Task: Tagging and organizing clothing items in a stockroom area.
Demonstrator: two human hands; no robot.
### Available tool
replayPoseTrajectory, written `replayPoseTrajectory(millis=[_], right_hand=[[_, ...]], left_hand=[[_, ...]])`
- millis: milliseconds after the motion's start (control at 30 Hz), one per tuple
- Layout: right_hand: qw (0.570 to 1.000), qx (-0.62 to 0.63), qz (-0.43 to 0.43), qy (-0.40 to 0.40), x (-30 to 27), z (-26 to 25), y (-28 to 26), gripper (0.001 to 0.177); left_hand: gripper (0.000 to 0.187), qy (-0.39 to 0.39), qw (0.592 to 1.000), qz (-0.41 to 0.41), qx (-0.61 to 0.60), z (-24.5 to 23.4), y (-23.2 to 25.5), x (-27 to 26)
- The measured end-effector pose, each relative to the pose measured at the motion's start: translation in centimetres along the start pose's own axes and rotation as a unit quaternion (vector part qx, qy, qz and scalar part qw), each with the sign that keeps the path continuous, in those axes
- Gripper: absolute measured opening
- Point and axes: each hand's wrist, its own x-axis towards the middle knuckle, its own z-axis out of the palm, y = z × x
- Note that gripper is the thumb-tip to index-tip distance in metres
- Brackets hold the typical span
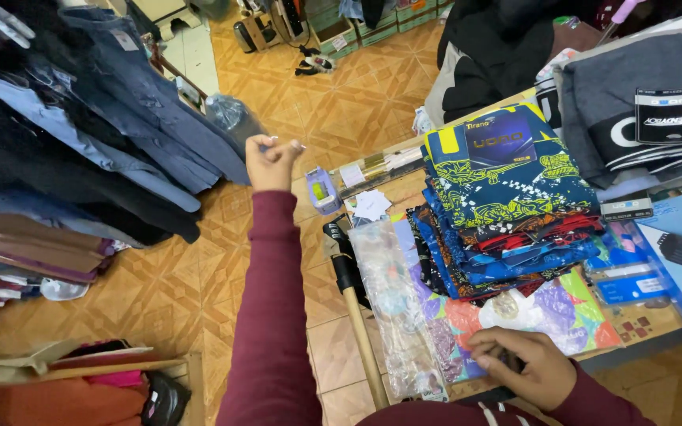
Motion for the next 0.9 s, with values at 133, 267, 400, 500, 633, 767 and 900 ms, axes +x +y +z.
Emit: replayPoseTrajectory(millis=[133, 267, 400, 500, 633, 767, 900], right_hand=[[0.993, -0.002, -0.119, 0.006, 0.9, 0.2, -5.7, 0.031], [0.993, 0.015, -0.107, 0.046, 3.5, -0.6, -14.7, 0.032], [0.982, -0.070, -0.103, 0.143, 5.8, -0.8, -19.5, 0.037], [0.986, -0.045, -0.088, 0.136, 6.3, -0.4, -20.3, 0.035], [0.992, -0.032, -0.031, 0.121, 5.9, 0.4, -19.6, 0.022], [0.988, -0.048, -0.013, 0.147, 4.7, 1.0, -19.3, 0.011], [0.961, -0.113, -0.131, 0.214, 3.9, 0.8, -18.3, 0.007]], left_hand=[[0.041, -0.176, 0.974, 0.045, -0.138, 0.6, 10.5, -12.1], [0.041, -0.221, 0.964, 0.040, -0.140, 0.3, 14.3, -19.5], [0.038, -0.295, 0.947, 0.127, -0.018, -0.2, 18.5, -23.0], [0.034, -0.322, 0.926, 0.195, 0.013, -0.3, 19.3, -24.2], [0.034, -0.344, 0.906, 0.239, 0.054, -0.2, 19.6, -25.0], [0.034, -0.366, 0.905, 0.215, 0.021, 0.1, 19.5, -25.0], [0.045, -0.224, 0.956, 0.126, 0.139, 1.7, 15.0, -21.0]])
